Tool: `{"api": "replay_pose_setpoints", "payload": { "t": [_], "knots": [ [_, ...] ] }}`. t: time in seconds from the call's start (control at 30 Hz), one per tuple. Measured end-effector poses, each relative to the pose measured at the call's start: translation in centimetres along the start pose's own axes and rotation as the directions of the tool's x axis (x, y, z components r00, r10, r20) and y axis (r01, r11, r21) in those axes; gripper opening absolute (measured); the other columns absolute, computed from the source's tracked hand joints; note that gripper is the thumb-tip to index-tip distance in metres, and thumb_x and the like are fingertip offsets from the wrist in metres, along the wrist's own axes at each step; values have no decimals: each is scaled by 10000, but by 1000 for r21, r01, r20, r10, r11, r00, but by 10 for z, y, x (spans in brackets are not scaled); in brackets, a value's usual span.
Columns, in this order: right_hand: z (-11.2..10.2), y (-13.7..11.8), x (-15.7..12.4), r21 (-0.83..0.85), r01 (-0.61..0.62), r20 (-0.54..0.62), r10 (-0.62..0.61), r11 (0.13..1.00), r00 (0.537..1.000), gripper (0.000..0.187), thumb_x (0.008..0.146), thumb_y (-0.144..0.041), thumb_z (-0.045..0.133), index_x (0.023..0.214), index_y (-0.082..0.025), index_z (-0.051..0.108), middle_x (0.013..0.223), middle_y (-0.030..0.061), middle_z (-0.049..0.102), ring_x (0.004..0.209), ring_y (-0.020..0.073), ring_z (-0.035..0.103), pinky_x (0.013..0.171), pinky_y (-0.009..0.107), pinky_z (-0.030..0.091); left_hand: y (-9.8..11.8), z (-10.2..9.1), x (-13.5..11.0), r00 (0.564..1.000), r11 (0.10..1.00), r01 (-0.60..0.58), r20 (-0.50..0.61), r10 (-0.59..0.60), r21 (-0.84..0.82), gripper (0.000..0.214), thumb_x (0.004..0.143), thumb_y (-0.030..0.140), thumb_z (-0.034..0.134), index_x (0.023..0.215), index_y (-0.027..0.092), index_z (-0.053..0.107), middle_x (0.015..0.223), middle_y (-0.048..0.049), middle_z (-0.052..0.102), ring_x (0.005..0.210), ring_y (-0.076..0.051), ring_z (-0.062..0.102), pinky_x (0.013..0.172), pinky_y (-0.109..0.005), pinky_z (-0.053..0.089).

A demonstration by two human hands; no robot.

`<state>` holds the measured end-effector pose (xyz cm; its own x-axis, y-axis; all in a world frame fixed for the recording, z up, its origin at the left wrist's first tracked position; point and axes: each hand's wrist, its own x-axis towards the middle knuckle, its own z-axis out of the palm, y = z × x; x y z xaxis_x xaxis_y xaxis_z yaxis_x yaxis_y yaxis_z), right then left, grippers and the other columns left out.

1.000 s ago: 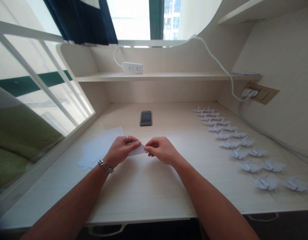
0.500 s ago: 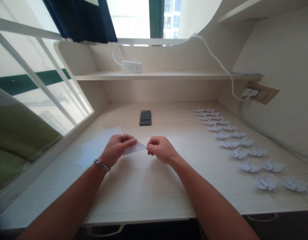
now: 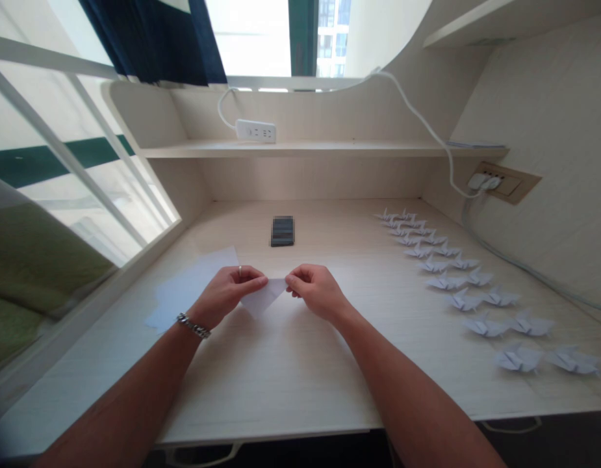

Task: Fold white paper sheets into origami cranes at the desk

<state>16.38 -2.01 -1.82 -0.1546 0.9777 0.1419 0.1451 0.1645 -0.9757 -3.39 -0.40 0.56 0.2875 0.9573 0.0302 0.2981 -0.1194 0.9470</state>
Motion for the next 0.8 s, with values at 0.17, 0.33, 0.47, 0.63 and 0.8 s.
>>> {"api": "replay_pose_setpoints", "payload": {
  "t": [0.17,0.33,0.47,0.63,0.8],
  "knots": [
    [1,1,-2,-151,11,113,6,988,994,181,803,-311,597,728,-158,658,650,29,640,617,139,577,595,266,444,0,6,-1,983,980,-46,185,9,194,232,746,350,629,749,138,722,645,-27,654,590,-132,528,533,-238,371],
    [-5,1,1,-74,-34,134,43,997,990,200,780,-330,619,710,-146,654,613,25,625,577,130,562,576,266,438,5,10,-2,978,980,-72,204,34,183,192,737,291,602,725,145,726,643,-11,648,590,-121,523,562,-235,386],
    [-19,-1,3,47,-78,76,74,996,994,223,734,-353,667,693,-133,653,605,21,617,556,115,538,572,265,437,8,3,-2,979,990,-40,202,12,133,166,719,266,602,693,143,711,576,-1,616,565,-122,526,572,-238,410],
    [-35,-1,5,103,-93,-41,98,990,994,243,690,-373,701,677,-134,653,579,10,597,543,111,523,566,270,431,3,-9,0,983,999,8,182,-17,52,110,688,242,621,665,145,668,608,-25,649,565,-126,531,579,-248,427],
    [-28,-2,5,45,-64,-19,65,997,998,258,712,-389,691,681,-136,653,579,10,596,534,111,515,550,271,422,0,-2,-1,994,1000,-31,108,31,-3,236,751,359,633,805,134,680,719,-52,671,617,-137,549,611,-266,440]
  ]
}}
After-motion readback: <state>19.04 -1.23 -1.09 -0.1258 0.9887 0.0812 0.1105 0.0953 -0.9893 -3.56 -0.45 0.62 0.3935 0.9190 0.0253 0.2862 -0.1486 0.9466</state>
